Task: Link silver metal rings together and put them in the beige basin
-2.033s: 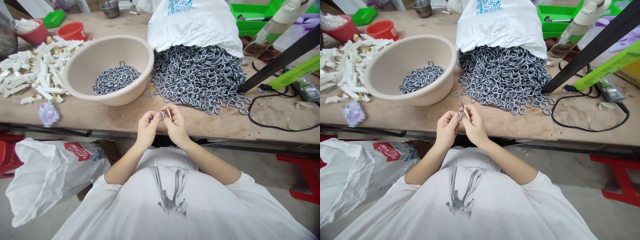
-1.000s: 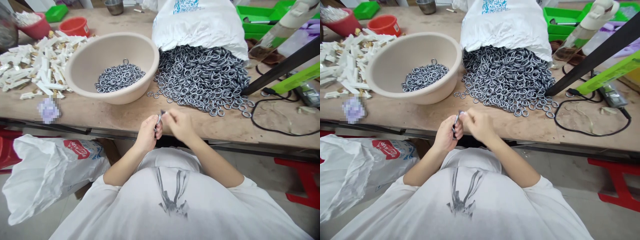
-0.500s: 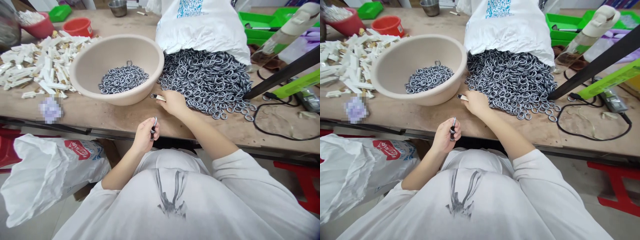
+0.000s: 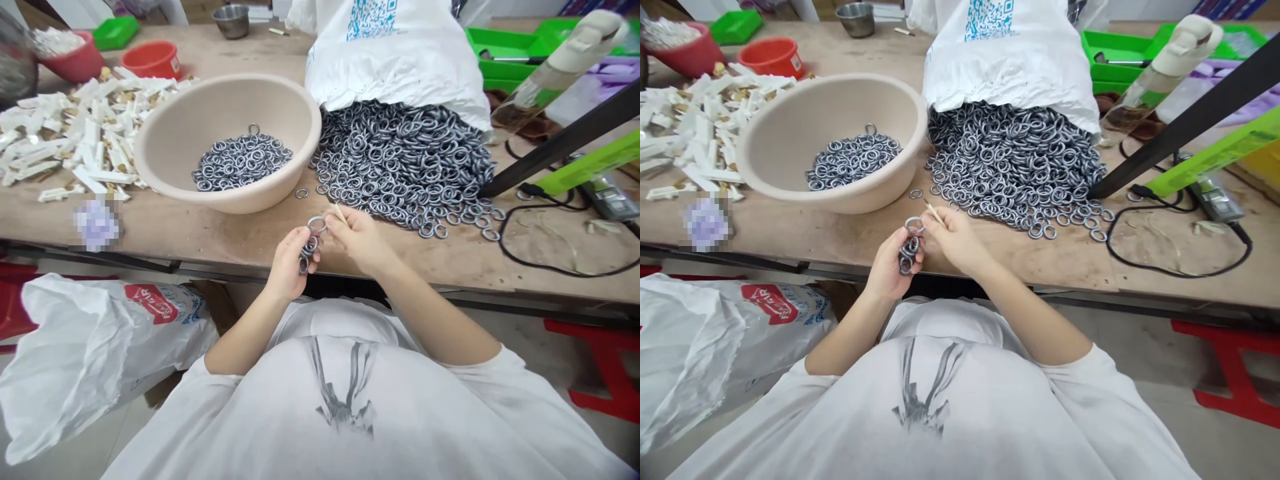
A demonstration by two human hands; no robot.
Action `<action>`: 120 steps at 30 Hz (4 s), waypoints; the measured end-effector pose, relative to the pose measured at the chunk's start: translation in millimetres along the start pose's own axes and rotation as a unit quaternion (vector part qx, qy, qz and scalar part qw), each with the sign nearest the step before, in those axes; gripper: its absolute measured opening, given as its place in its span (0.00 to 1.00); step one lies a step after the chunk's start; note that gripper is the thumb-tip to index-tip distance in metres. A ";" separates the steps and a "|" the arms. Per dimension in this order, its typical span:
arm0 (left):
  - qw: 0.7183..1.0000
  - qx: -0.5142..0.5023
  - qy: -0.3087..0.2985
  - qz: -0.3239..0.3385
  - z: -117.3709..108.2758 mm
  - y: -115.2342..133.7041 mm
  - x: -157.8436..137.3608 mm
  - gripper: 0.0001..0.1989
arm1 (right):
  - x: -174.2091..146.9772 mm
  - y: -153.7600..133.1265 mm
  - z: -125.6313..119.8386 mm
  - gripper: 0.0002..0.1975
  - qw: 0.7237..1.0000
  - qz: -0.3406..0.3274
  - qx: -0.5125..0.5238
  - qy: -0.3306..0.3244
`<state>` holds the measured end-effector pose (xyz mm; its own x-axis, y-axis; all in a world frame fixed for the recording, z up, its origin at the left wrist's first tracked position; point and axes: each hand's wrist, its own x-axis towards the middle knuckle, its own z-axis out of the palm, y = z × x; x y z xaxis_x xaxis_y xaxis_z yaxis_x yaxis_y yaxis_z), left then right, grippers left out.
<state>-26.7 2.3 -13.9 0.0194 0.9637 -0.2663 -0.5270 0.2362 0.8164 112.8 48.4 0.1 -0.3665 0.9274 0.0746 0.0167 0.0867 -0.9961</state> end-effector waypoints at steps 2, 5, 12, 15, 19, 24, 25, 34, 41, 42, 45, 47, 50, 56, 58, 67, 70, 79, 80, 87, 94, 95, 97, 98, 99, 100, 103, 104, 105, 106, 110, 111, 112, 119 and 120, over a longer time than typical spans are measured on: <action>0.999 0.010 0.001 0.037 8.4 -5.7 -0.6 0.20 | -15.9 1.8 11.7 0.21 0.996 0.003 0.080 0.034; 0.996 0.022 0.015 0.082 13.0 -12.9 -1.4 0.22 | -27.7 4.7 22.3 0.19 0.992 -0.007 0.106 0.074; 0.993 0.074 -0.066 0.062 2.4 -12.4 -6.5 0.23 | -30.9 -0.5 1.0 0.15 0.998 -0.037 0.043 -0.022; 0.994 0.057 -0.089 0.030 5.8 -9.0 -11.2 0.24 | -35.2 -0.1 -1.9 0.14 0.996 -0.081 -0.017 -0.012; 0.993 0.040 -0.109 -0.011 14.0 -6.2 -16.4 0.25 | -36.9 4.5 4.5 0.13 0.992 -0.112 -0.020 0.046; 0.995 0.030 -0.097 -0.020 17.3 -1.5 -18.5 0.25 | -33.8 3.7 0.1 0.16 0.991 -0.112 -0.032 0.071; 0.995 0.025 -0.092 -0.022 17.0 -0.2 -18.4 0.25 | -34.9 2.2 -2.2 0.17 0.985 -0.133 -0.075 0.079; 0.997 -0.011 -0.070 -0.023 14.3 2.6 -15.9 0.23 | -50.5 -6.0 -3.2 0.22 0.923 -0.206 -0.325 0.025; 0.997 -0.005 -0.074 -0.023 12.1 2.0 -16.4 0.25 | -47.9 -7.9 -3.5 0.22 0.929 -0.199 -0.311 0.027; 0.997 -0.001 -0.075 -0.021 11.6 2.1 -16.5 0.25 | -47.8 -8.3 -3.6 0.22 0.930 -0.195 -0.310 0.025; 0.996 0.015 -0.083 -0.022 9.2 2.1 -16.3 0.26 | -46.8 -9.2 -3.9 0.22 0.936 -0.182 -0.301 0.011; 0.995 0.020 -0.092 -0.029 6.6 2.0 -15.4 0.26 | -44.7 -8.6 -4.0 0.22 0.945 -0.169 -0.281 -0.001; 0.994 0.022 -0.098 -0.042 1.0 2.4 -12.1 0.25 | -38.3 -5.2 -2.4 0.24 0.956 -0.142 -0.255 -0.002; 0.996 0.038 -0.076 -0.040 -14.4 3.8 -8.1 0.23 | -10.2 -2.3 3.3 0.28 0.929 -0.129 -0.345 0.030; 0.993 0.057 -0.094 -0.044 -17.4 3.1 -10.8 0.23 | 7.1 -3.6 0.5 0.29 0.912 -0.098 -0.394 0.065; 0.997 0.013 -0.063 -0.037 -21.1 14.5 -11.0 0.19 | 89.3 16.4 -3.3 0.23 0.794 -0.029 -0.606 -0.021; 0.997 -0.014 -0.051 -0.050 -23.1 17.4 -7.9 0.15 | 98.3 25.2 3.0 0.17 0.774 -0.041 -0.629 -0.056; 0.992 -0.059 -0.021 -0.107 -17.9 16.8 -0.4 0.13 | 49.8 8.8 -19.1 0.12 0.922 -0.078 -0.381 -0.004; 0.993 -0.050 -0.023 -0.108 -14.7 14.9 0.1 0.15 | 38.7 4.0 -20.0 0.15 0.959 -0.062 -0.275 -0.034; 0.987 0.011 -0.095 -0.127 8.2 -4.5 -0.6 0.26 | -15.1 6.4 0.3 0.20 0.999 0.005 -0.024 -0.026; 0.993 0.050 -0.082 -0.074 17.7 -5.4 -8.2 0.26 | -30.2 10.6 -2.6 0.09 0.984 -0.087 -0.136 0.078; 0.993 0.056 -0.080 -0.068 18.7 -5.0 -9.4 0.26 | -31.6 8.6 -4.5 0.10 0.986 -0.094 -0.124 0.067; 0.993 0.065 -0.075 -0.060 20.6 -5.0 -11.4 0.26 | -33.5 4.7 -7.0 0.12 0.981 -0.123 -0.140 0.055; 0.993 0.067 -0.074 -0.057 21.4 -5.2 -12.3 0.25 | -34.0 3.1 -7.8 0.12 0.977 -0.136 -0.157 0.051; 0.993 0.067 -0.076 -0.057 22.0 -5.3 -13.1 0.25 | -34.1 1.9 -8.5 0.14 0.975 -0.141 -0.166 0.047; 0.993 0.069 -0.082 -0.058 22.4 -5.3 -13.8 0.25 | -34.2 1.1 -9.3 0.16 0.976 -0.139 -0.163 0.044; 0.990 0.079 -0.105 -0.053 21.8 -3.8 -15.2 0.24 | -36.0 -0.6 -13.9 0.24 0.983 -0.116 -0.132 0.060; 0.990 0.080 -0.109 -0.049 21.1 -2.7 -15.5 0.24 | -37.8 -1.4 -16.0 0.26 0.981 -0.117 -0.136 0.072; 0.990 0.079 -0.110 -0.044 20.4 -1.6 -15.6 0.24 | -40.2 -2.4 -17.9 0.26 0.977 -0.126 -0.151 0.082; 0.991 0.074 -0.109 -0.039 19.8 -0.5 -15.7 0.24 | -43.2 -3.6 -19.6 0.26 0.971 -0.141 -0.174 0.082; 0.994 0.053 -0.094 -0.034 19.2 2.1 -16.1 0.24 | -54.4 -8.5 -21.0 0.25 0.943 -0.186 -0.275 0.035; 0.994 0.053 -0.090 -0.037 19.6 2.1 -16.2 0.23 | -55.9 -9.2 -20.4 0.25 0.937 -0.187 -0.292 0.029; 0.994 0.053 -0.086 -0.040 19.9 2.0 -16.2 0.23 | -56.7 -9.7 -19.7 0.25 0.934 -0.186 -0.305 0.025; 0.993 0.070 -0.095 -0.029 14.2 0.9 -10.6 0.23 | -56.0 -9.8 -15.6 0.24 0.926 -0.173 -0.334 0.015; 0.992 0.075 -0.097 -0.026 12.3 0.7 -9.7 0.23 | -55.5 -9.0 -14.9 0.24 0.928 -0.172 -0.330 0.013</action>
<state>-16.8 -5.4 -4.4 0.2144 0.9521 -0.2181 -0.3896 0.2881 0.8748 146.9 1.6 5.6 -0.4334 0.8116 0.3918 0.4729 0.5749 -0.6677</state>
